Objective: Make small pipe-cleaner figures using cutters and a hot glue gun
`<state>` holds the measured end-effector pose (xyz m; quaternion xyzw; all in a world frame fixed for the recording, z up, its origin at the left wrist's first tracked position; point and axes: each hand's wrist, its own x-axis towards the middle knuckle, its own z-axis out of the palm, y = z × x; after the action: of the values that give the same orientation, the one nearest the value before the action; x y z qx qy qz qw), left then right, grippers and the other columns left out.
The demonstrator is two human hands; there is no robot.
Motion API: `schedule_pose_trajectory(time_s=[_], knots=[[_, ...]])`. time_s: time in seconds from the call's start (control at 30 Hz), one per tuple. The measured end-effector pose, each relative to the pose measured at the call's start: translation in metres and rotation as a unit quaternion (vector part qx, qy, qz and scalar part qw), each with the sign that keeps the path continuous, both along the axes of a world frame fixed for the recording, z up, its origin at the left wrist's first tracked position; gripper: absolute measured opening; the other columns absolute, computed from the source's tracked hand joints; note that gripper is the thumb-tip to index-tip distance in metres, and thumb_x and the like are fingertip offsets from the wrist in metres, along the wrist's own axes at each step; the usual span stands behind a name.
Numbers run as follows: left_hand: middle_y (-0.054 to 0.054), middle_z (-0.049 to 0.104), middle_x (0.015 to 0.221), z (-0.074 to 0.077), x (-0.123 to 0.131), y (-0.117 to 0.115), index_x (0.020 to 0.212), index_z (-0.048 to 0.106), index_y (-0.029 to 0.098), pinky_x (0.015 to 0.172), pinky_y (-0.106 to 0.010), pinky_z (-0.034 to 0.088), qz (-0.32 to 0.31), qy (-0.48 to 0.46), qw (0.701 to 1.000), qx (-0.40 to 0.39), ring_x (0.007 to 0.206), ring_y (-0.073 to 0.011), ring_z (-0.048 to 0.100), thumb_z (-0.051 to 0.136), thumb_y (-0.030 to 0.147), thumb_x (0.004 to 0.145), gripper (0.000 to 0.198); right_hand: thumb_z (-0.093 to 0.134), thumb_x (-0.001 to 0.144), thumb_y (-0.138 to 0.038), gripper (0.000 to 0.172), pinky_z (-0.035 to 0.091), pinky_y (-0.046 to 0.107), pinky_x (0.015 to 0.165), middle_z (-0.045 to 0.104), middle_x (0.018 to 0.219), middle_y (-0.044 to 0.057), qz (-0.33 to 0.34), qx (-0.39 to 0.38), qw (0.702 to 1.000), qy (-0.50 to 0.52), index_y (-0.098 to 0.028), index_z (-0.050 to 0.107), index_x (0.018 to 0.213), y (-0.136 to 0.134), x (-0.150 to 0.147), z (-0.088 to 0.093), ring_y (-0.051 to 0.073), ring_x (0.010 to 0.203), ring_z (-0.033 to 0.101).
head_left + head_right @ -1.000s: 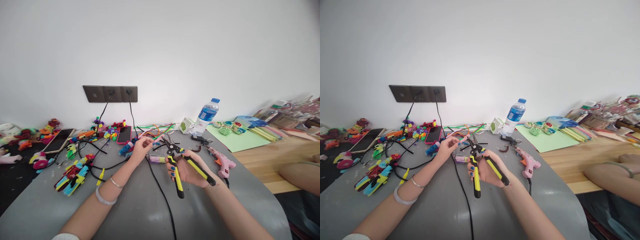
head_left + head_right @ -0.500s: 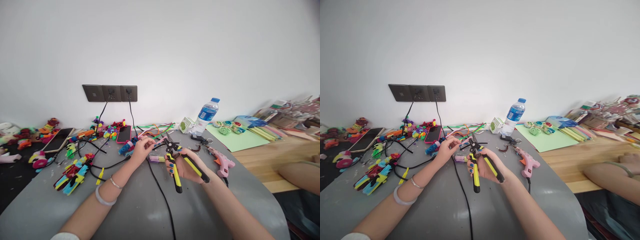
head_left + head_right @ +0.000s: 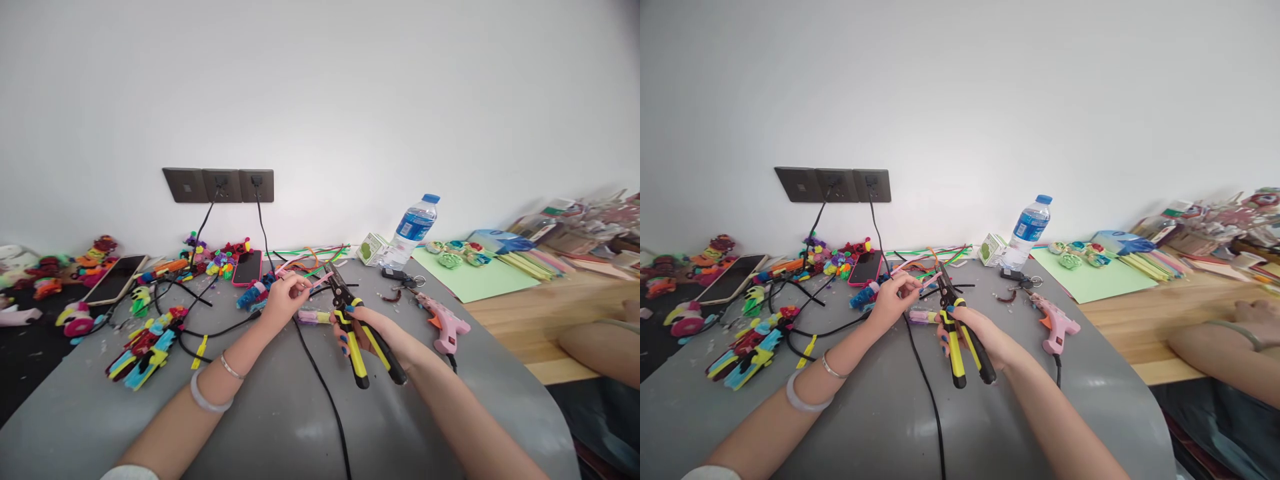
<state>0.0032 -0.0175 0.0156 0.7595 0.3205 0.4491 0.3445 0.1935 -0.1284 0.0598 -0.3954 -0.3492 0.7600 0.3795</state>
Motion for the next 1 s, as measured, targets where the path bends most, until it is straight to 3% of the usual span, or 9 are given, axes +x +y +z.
schedule_pose_trajectory(time_s=[0.2, 0.33, 0.43, 0.53, 0.63, 0.8, 0.9, 1.0], knots=[[0.000, 0.061, 0.066, 0.000, 0.000, 0.001, 0.082, 0.066, 0.018, 0.054, -0.022, 0.038, 0.003, -0.006, 1.000, 0.001, 0.058, -0.0112, 0.052, 0.059, 0.017, 0.078, 0.008, 0.068, 0.074, -0.051, 0.038, 0.046, 0.029, 0.056, 0.057, 0.067, 0.001, -0.031, 0.018, 0.999, -0.041, -0.017, 0.057, 0.086, -0.003, -0.007, -0.001, 0.014, 0.057, 0.054], [0.000, 0.060, 0.069, 0.000, -0.002, 0.003, 0.080, 0.065, 0.018, 0.054, -0.022, 0.038, 0.009, -0.014, 1.000, -0.016, 0.057, -0.0108, 0.050, 0.059, 0.020, 0.079, 0.007, 0.068, 0.074, -0.047, 0.033, 0.040, 0.026, 0.048, 0.049, 0.063, -0.004, -0.105, 0.015, 0.994, -0.038, -0.019, 0.054, 0.085, 0.002, -0.005, 0.001, 0.010, 0.048, 0.046], [0.000, 0.059, 0.072, -0.001, -0.003, 0.007, 0.082, 0.063, 0.018, 0.055, -0.022, 0.038, 0.014, -0.032, 0.998, -0.043, 0.060, -0.0114, 0.050, 0.059, 0.024, 0.080, 0.007, 0.064, 0.073, -0.047, 0.032, 0.045, 0.030, 0.056, 0.051, 0.066, -0.002, -0.147, 0.039, 0.987, -0.055, -0.020, 0.055, 0.087, 0.009, 0.009, 0.008, 0.014, 0.054, 0.050], [0.000, 0.058, 0.073, -0.005, -0.003, 0.010, 0.094, 0.062, 0.018, 0.057, -0.022, 0.040, 0.004, -0.053, 0.996, -0.076, 0.063, -0.0123, 0.052, 0.059, 0.024, 0.079, 0.016, 0.057, 0.076, -0.051, 0.033, 0.046, 0.033, 0.063, 0.056, 0.073, 0.002, -0.171, 0.078, 0.968, -0.165, -0.021, 0.054, 0.089, 0.017, 0.029, 0.017, 0.018, 0.064, 0.055], [-0.002, 0.062, 0.076, -0.008, -0.003, 0.012, 0.102, 0.063, 0.018, 0.060, -0.023, 0.042, -0.006, -0.044, 0.995, -0.093, 0.067, -0.0136, 0.056, 0.058, 0.021, 0.079, 0.023, 0.054, 0.079, -0.055, 0.037, 0.045, 0.032, 0.066, 0.060, 0.078, 0.003, -0.156, 0.110, 0.902, -0.388, -0.020, 0.055, 0.091, 0.027, 0.045, 0.021, 0.020, 0.072, 0.058], [-0.003, 0.067, 0.083, -0.010, -0.003, 0.013, 0.084, 0.066, 0.018, 0.060, -0.024, 0.043, -0.016, 0.025, 0.998, -0.060, 0.068, -0.0144, 0.058, 0.055, 0.017, 0.080, 0.012, 0.059, 0.077, -0.050, 0.052, 0.044, 0.042, 0.082, 0.064, 0.103, 0.014, -0.133, 0.135, 0.706, -0.683, -0.015, 0.052, 0.115, 0.049, 0.043, -0.002, 0.032, 0.096, 0.060], [-0.002, 0.066, 0.081, -0.010, -0.003, 0.013, 0.084, 0.064, 0.018, 0.058, -0.023, 0.042, -0.004, 0.027, 0.998, -0.058, 0.066, -0.0140, 0.058, 0.053, 0.014, 0.079, 0.012, 0.059, 0.079, -0.046, 0.052, 0.039, 0.050, 0.089, 0.060, 0.115, 0.020, -0.148, 0.161, 0.605, -0.766, -0.013, 0.053, 0.118, 0.058, 0.034, -0.024, 0.039, 0.109, 0.055], [-0.002, 0.066, 0.083, -0.011, -0.003, 0.014, 0.084, 0.062, 0.018, 0.056, -0.023, 0.041, 0.007, 0.021, 0.998, -0.056, 0.069, -0.0143, 0.059, 0.053, 0.013, 0.079, 0.012, 0.060, 0.080, -0.039, 0.046, 0.036, 0.052, 0.093, 0.055, 0.122, 0.023, -0.175, 0.208, 0.564, -0.780, -0.013, 0.057, 0.118, 0.063, 0.029, -0.034, 0.041, 0.114, 0.049]])
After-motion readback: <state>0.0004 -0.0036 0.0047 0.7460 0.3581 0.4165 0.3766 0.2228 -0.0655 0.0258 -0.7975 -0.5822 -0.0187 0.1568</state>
